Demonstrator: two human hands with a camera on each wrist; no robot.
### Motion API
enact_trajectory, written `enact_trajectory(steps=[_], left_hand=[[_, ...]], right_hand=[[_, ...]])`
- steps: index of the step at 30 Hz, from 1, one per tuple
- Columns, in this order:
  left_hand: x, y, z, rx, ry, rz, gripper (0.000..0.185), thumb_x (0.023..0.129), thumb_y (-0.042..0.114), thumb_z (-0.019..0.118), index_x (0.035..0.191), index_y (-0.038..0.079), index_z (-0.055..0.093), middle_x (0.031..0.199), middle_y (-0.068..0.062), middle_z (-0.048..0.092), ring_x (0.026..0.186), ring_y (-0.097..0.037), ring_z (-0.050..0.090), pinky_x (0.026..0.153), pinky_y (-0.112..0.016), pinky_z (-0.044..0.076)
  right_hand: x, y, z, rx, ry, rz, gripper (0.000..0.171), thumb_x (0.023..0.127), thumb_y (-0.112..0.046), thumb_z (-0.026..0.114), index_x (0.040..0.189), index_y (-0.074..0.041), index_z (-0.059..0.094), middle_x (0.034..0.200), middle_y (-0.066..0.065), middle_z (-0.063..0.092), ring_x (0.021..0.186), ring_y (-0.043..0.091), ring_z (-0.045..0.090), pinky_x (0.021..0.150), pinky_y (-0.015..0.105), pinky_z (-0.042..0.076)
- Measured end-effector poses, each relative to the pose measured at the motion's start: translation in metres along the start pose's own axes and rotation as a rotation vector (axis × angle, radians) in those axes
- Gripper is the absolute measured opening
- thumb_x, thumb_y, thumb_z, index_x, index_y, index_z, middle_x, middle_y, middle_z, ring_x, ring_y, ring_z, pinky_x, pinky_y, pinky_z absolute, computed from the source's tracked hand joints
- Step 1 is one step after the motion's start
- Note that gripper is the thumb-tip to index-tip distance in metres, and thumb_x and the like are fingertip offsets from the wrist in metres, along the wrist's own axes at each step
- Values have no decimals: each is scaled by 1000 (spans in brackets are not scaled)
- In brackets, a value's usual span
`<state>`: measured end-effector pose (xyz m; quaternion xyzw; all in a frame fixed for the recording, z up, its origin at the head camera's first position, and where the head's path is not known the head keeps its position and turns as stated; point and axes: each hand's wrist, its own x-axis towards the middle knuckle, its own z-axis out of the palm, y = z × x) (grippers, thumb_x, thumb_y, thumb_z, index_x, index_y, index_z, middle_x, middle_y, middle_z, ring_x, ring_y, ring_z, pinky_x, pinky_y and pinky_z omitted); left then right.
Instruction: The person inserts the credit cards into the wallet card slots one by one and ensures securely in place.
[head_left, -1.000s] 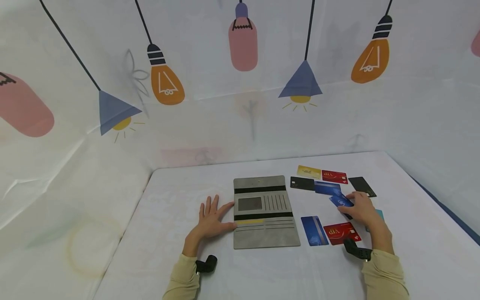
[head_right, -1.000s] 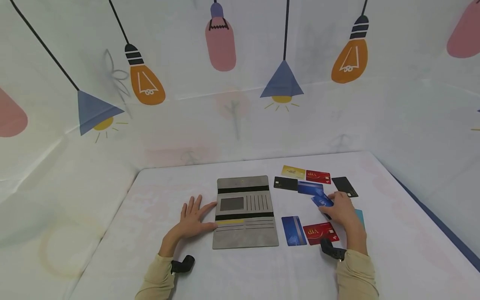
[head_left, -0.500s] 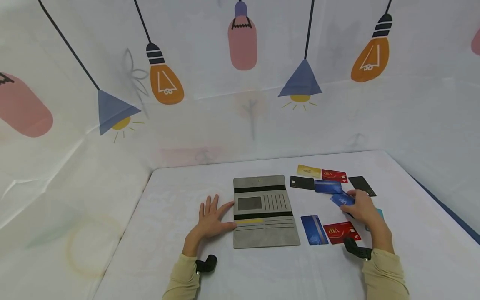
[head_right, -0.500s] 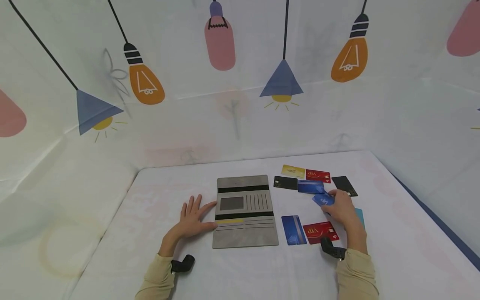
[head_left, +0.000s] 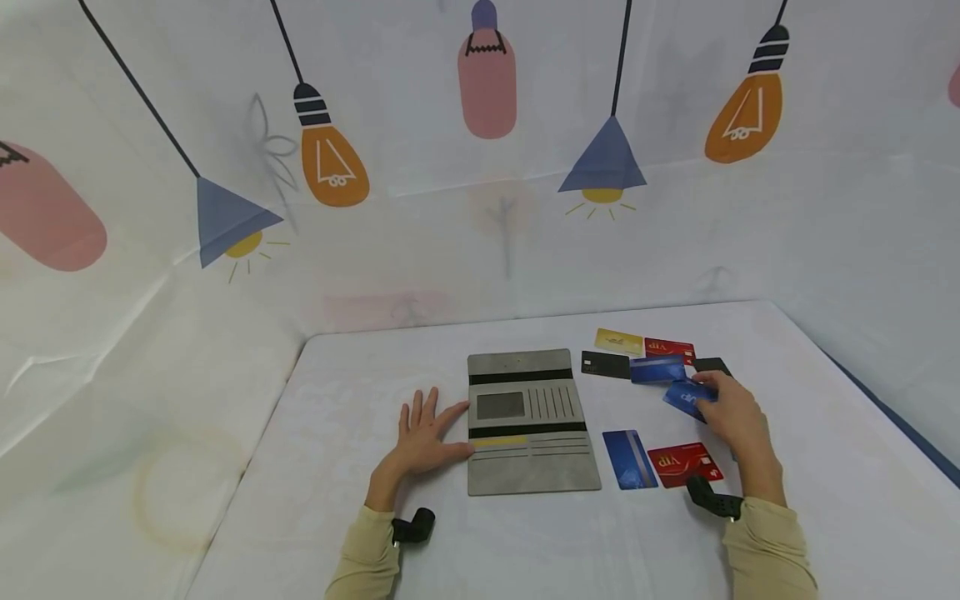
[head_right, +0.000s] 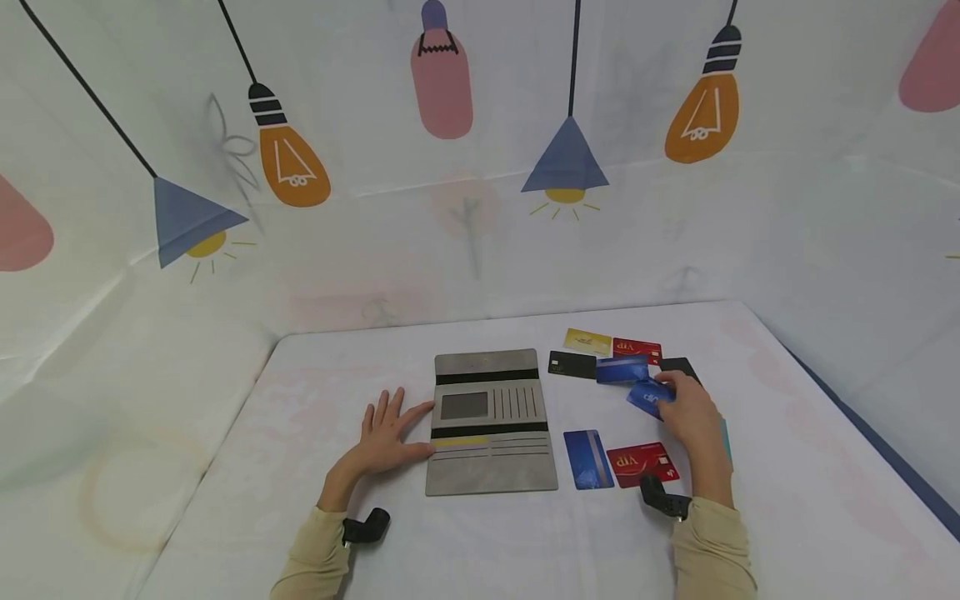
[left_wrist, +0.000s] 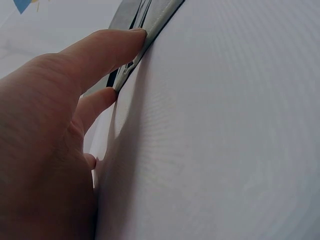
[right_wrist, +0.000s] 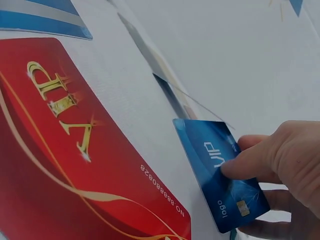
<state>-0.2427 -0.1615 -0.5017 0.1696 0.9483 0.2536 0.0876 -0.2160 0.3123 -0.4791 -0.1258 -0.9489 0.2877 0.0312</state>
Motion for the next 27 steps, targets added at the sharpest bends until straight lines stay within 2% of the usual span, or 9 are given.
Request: enact_trajectory(steps=[11,19,27], left_hand=[[-1,2,-2,7,0,4,75,85,53,70,149,24,45,162,-27,8,149,-48,-7,115,-63,-8],[1,2,-2,2,1,0,74,85,53,70,149,26,45,163,-26,7,149,-47,-9,115,-63,-9],[0,2,-1,3,2,-4,74,85,53,70,150,26,44,163,-25,7,149,-46,-9,116,-63,-9]], right_hand=[[-6,-4,-8,35,92,17,40,97,-5,44,136,3,50,136,36,48,123,55,41,98,70,34],[-6,-5,-15,49,144,44,41,99,-7,43,138,3,50,142,36,42,128,56,38,101,70,31],[-8,-15,-22,96,181,30,41,101,-10,43,140,2,49,140,34,45,126,54,40,100,69,34]])
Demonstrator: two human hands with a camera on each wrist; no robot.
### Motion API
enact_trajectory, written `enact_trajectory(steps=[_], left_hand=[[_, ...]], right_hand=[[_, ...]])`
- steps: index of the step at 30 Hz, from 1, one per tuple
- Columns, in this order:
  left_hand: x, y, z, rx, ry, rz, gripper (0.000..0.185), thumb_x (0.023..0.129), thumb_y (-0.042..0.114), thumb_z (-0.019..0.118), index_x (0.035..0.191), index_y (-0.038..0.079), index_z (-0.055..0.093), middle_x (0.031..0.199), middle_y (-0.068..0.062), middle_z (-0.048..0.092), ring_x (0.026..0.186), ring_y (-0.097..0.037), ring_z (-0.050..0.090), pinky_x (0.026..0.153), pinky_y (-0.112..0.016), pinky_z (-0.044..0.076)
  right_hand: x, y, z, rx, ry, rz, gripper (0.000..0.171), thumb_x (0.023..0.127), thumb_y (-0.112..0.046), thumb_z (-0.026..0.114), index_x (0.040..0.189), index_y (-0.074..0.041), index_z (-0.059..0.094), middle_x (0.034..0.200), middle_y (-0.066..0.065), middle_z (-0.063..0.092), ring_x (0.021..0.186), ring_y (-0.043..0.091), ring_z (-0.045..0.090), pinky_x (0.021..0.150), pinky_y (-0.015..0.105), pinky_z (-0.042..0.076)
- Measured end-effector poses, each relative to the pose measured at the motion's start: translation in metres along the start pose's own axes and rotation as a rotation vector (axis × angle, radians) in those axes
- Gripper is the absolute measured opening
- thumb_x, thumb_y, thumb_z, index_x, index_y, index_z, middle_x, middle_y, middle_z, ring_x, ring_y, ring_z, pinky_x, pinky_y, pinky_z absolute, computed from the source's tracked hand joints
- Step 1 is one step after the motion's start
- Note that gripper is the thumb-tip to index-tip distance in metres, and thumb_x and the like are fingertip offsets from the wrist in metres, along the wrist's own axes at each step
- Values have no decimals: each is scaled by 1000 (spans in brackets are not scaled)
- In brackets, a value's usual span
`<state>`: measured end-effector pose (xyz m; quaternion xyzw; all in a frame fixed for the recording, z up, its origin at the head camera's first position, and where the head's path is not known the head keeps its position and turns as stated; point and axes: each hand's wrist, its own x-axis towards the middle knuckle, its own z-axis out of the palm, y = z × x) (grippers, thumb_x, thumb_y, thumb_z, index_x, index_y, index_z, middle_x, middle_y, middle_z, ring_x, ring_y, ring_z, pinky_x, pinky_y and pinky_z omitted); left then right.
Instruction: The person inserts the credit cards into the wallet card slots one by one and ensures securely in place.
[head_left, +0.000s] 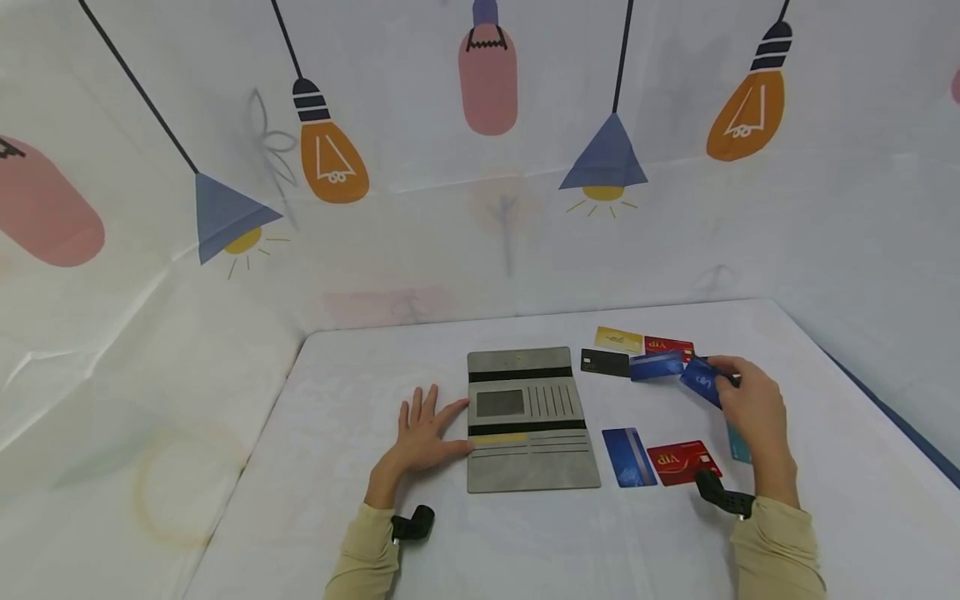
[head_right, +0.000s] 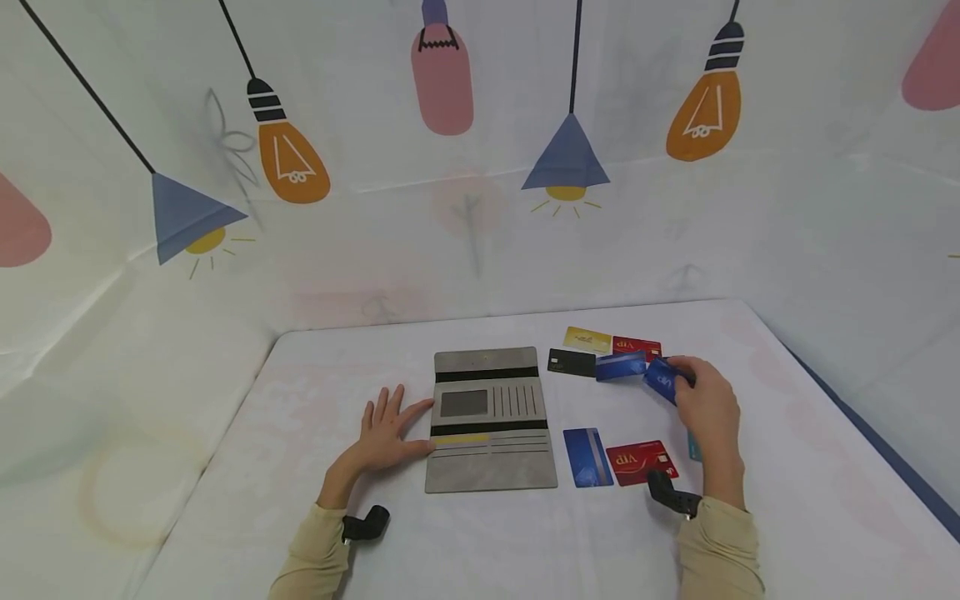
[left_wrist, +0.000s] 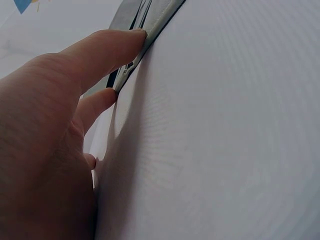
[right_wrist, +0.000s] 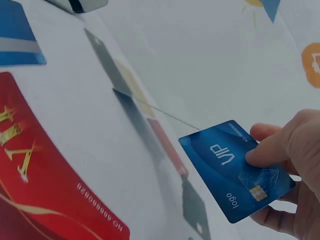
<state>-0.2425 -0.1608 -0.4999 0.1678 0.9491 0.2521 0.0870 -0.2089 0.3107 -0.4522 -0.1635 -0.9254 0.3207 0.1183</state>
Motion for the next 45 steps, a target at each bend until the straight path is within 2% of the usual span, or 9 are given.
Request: enact_trajectory(steps=[13,16,19,24,29,39,45], left_hand=[[2,-2,1,8,-12,-3,74,86,53,68,151,26,43,163,-25,5,149,-46,-11,116,-62,-10],[2,-3,2,10,-10,-5,74,86,53,68,151,27,43,164,-25,5,149,-46,-11,116,-62,-10],[2,-2,1,7,-10,-5,74,86,52,68,151,27,43,163,-25,5,149,-46,-11,116,-62,-10],[1,-2,1,-3,-18,-4,74,87,52,68,151,26,42,163,-25,5,149,-46,-11,116,-62,-10],[2,-3,2,12,-15,1,74,87,53,68,151,27,42,164,-24,5,149,-45,-11,116,-62,-10],[2,-2,1,6,-13,0,74,86,53,68,150,26,43,163,-25,5,149,-46,-10,115,-63,-9],[2,-2,1,10,-13,-3,74,86,53,68,150,27,43,164,-24,6,149,-45,-10,115,-63,-9]], right_hand=[[-1,-17,-16,-18,104,51,42,104,-15,43,144,-3,48,143,30,45,124,53,44,99,67,39],[-4,-23,-16,22,140,13,41,103,-14,43,142,-3,51,142,29,48,123,51,47,98,66,41],[-7,-31,-12,53,151,-65,38,103,-13,43,138,-1,54,139,29,50,121,50,49,96,65,43],[-8,-44,3,99,134,-181,35,101,-9,45,132,1,57,136,29,53,122,50,49,98,64,42],[-9,-52,15,120,123,-217,34,100,-6,46,131,-1,58,136,27,54,124,48,49,98,64,42],[-16,-72,37,123,1,-323,31,98,-4,53,129,-2,59,131,27,58,117,47,54,97,63,45],[-18,-81,57,135,-59,-401,28,97,-2,54,125,-2,60,125,22,63,122,43,55,103,60,40]])
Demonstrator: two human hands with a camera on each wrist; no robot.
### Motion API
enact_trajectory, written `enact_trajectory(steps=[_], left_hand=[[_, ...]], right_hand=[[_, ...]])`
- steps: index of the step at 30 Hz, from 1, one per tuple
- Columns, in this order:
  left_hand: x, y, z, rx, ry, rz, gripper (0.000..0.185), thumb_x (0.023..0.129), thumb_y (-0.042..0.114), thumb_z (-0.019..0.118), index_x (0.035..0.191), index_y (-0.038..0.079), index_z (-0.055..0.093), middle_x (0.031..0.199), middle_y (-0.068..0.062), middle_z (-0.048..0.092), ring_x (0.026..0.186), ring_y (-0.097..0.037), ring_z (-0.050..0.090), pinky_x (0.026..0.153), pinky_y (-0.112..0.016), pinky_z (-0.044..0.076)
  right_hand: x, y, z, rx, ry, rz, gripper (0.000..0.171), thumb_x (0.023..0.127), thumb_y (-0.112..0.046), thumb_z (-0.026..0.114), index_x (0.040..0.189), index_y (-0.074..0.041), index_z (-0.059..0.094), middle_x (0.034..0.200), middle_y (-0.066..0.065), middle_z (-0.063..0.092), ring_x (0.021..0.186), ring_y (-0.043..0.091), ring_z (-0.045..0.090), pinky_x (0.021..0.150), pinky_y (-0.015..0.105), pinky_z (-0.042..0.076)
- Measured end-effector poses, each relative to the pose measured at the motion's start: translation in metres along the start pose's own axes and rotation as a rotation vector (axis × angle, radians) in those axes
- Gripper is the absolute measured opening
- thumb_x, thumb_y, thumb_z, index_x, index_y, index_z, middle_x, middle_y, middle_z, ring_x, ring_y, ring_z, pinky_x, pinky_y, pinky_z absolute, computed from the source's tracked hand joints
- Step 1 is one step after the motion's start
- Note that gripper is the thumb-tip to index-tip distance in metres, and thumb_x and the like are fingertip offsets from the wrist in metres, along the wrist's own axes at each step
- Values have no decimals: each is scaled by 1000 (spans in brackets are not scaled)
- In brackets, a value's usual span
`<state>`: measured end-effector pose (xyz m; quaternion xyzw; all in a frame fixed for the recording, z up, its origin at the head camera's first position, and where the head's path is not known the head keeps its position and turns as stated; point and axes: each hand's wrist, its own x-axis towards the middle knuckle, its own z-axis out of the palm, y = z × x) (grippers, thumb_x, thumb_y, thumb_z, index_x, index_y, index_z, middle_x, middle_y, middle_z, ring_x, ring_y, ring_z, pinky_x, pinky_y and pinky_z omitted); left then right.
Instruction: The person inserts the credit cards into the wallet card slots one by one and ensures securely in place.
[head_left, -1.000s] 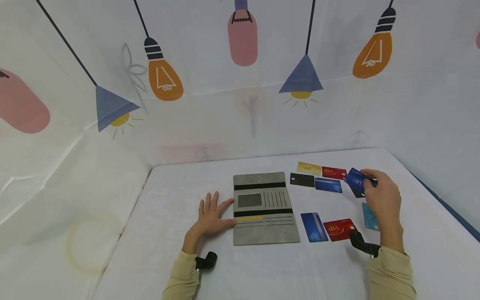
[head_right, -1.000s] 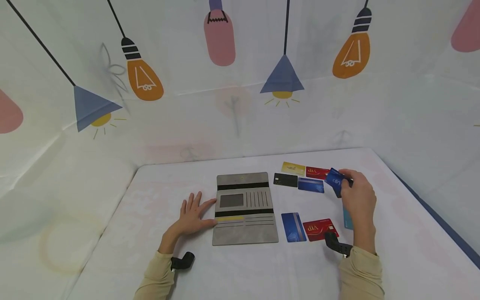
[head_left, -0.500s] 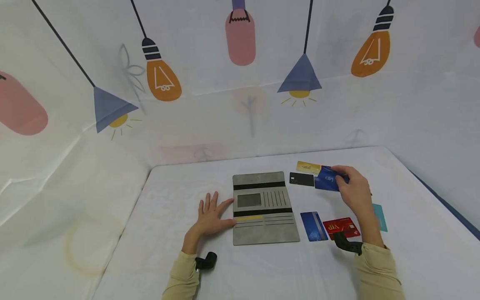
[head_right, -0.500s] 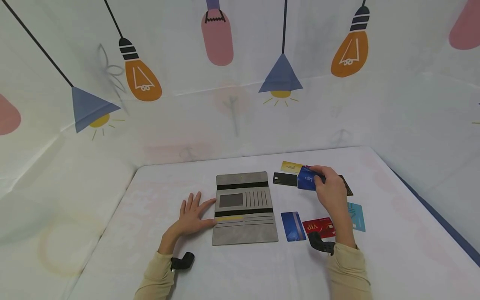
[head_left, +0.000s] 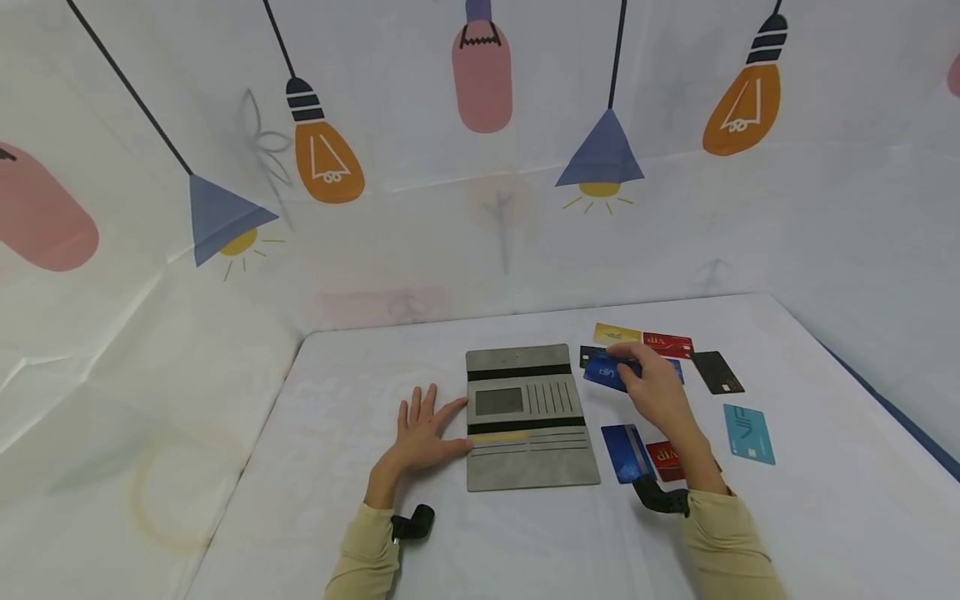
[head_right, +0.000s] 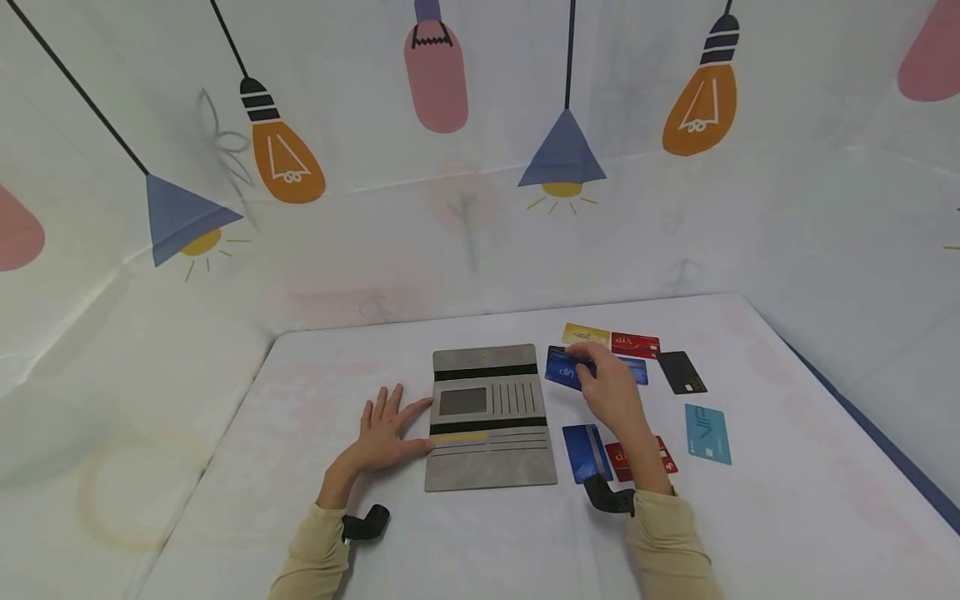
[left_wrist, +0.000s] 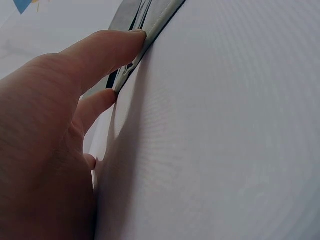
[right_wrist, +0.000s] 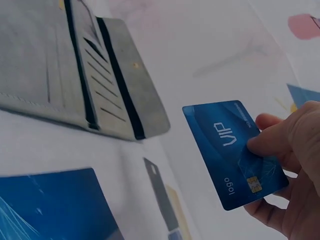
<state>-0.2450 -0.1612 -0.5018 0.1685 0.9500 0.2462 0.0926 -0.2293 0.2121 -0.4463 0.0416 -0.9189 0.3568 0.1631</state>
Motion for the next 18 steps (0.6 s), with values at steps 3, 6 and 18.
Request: enact_trajectory(steps=[3,6,18], left_hand=[[0,0,0,1,1,-2,74,86,53,68,150,27,43,164,-24,5,149,-45,-10,115,-62,-9],[-1,1,0,-2,3,-2,74,86,53,68,150,27,44,164,-24,6,149,-46,-10,115,-63,-9],[0,0,0,-10,1,-2,74,86,54,68,150,27,43,164,-24,5,149,-45,-11,115,-62,-10]], right_hand=[[-1,-6,7,16,-51,-7,28,98,-3,54,125,-3,61,127,21,63,124,42,54,105,59,39],[-2,-11,13,18,-89,-7,28,98,-3,54,125,-4,62,128,20,63,125,40,54,105,58,40],[-6,-23,33,47,-161,-49,27,96,0,56,121,-4,62,122,17,65,120,38,57,103,58,42]])
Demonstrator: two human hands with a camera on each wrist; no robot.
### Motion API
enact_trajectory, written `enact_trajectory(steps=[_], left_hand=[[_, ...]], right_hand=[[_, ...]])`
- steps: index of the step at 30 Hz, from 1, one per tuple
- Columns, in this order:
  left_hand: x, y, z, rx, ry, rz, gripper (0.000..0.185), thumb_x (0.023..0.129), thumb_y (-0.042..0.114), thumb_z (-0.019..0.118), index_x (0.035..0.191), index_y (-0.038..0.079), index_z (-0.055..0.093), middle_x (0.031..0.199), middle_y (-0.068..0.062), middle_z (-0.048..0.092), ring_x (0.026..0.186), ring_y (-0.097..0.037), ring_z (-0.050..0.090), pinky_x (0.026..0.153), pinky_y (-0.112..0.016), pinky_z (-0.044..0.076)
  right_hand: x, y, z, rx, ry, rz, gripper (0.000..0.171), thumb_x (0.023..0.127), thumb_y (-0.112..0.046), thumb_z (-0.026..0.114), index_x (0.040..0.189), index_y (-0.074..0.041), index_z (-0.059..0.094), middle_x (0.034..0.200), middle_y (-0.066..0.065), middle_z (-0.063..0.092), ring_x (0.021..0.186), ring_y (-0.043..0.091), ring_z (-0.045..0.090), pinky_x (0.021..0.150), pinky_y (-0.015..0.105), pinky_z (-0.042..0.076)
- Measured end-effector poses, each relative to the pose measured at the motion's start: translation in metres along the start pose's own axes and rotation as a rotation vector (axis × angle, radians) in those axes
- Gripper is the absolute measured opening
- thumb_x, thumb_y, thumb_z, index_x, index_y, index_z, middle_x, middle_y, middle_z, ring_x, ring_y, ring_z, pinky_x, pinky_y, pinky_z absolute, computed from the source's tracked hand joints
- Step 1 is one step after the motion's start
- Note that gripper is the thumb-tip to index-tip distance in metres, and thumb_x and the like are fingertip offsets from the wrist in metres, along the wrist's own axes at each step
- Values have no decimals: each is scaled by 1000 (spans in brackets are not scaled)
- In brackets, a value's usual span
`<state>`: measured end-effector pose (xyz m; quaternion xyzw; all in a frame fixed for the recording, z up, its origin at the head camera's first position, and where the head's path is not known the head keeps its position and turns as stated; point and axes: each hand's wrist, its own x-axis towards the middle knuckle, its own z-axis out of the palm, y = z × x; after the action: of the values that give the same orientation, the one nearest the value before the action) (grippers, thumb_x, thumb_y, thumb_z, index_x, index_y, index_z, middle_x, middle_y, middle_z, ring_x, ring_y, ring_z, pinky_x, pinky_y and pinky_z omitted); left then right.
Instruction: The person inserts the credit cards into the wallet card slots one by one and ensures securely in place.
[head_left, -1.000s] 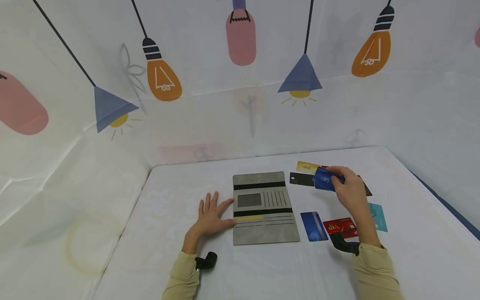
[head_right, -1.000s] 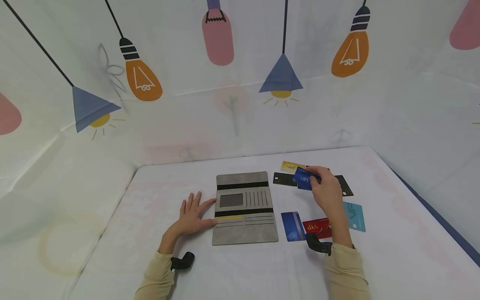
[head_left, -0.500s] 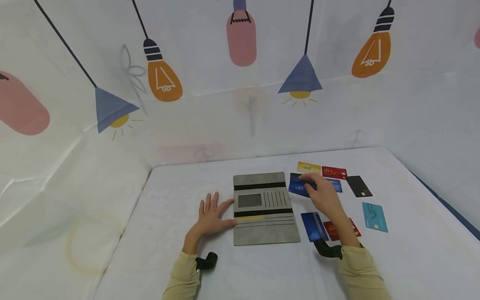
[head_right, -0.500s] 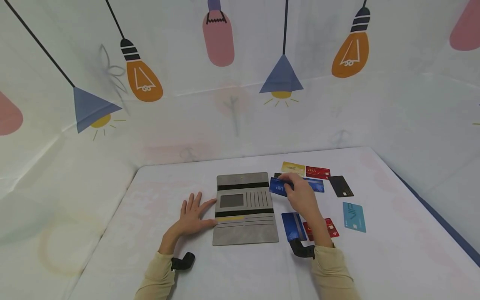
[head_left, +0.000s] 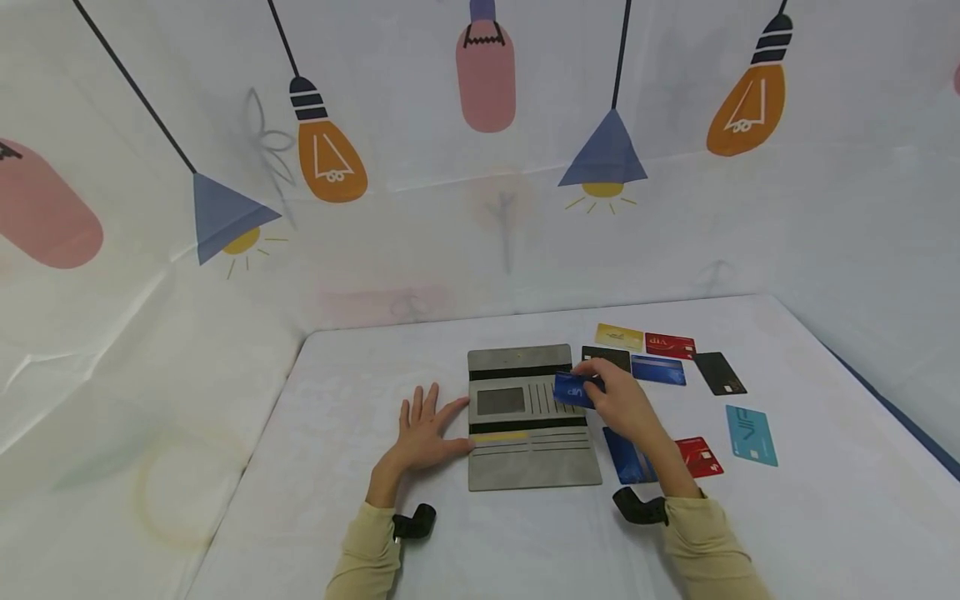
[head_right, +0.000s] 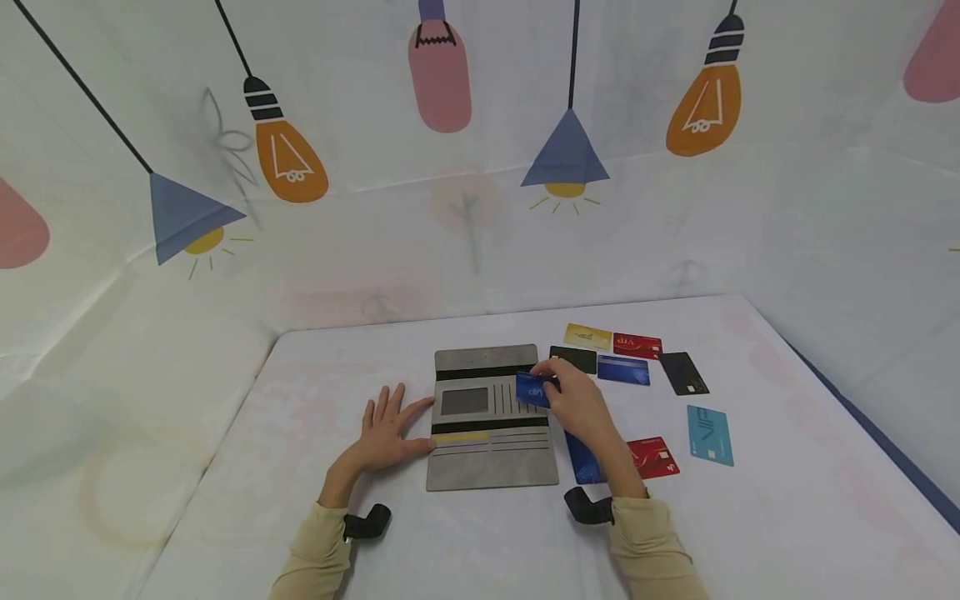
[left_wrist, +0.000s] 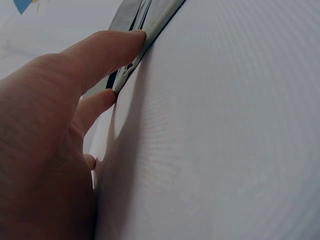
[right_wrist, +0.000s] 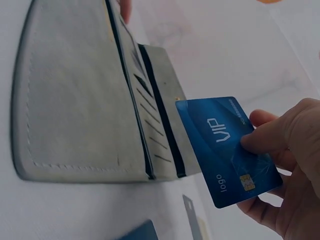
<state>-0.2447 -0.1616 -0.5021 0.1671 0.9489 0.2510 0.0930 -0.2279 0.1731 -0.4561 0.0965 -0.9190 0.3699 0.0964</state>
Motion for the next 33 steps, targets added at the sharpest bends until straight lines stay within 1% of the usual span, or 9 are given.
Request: enact_trajectory(steps=[3,10,21,25,28,33], left_hand=[[0,0,0,-5,-2,1,75,85,54,68,150,27,43,164,-24,5,149,-45,-11,115,-62,-10],[0,0,0,-7,-3,-2,75,85,54,68,150,27,43,164,-24,4,149,-45,-11,115,-62,-10],[0,0,1,10,-2,-6,74,86,54,68,150,27,43,164,-24,5,150,-44,-11,115,-62,-10],[0,0,1,7,0,-6,74,85,54,68,150,27,43,164,-24,5,150,-45,-11,116,-62,-10],[-1,0,0,3,5,1,74,85,53,68,150,27,44,164,-24,6,149,-45,-10,116,-62,-9],[-2,0,-1,-4,7,18,73,85,51,68,149,27,45,164,-24,7,150,-45,-10,116,-62,-9]], right_hand=[[0,-3,6,10,-22,-18,26,95,2,57,119,-5,63,120,15,66,119,36,59,102,57,43],[-1,-7,20,-9,-106,-56,25,93,2,58,117,-5,63,117,12,67,113,31,62,100,53,47],[-2,-8,23,24,-157,-89,23,92,5,58,112,-6,62,111,9,67,108,28,62,97,52,49],[-1,-7,27,49,-198,-108,22,93,4,57,112,-7,62,111,8,67,108,27,63,97,50,49],[-1,-6,30,52,-224,-103,22,94,3,56,112,-8,62,111,7,67,108,26,63,97,49,50],[-2,-5,32,53,-231,-84,23,94,3,57,114,-8,62,112,8,67,109,27,63,98,51,49]])
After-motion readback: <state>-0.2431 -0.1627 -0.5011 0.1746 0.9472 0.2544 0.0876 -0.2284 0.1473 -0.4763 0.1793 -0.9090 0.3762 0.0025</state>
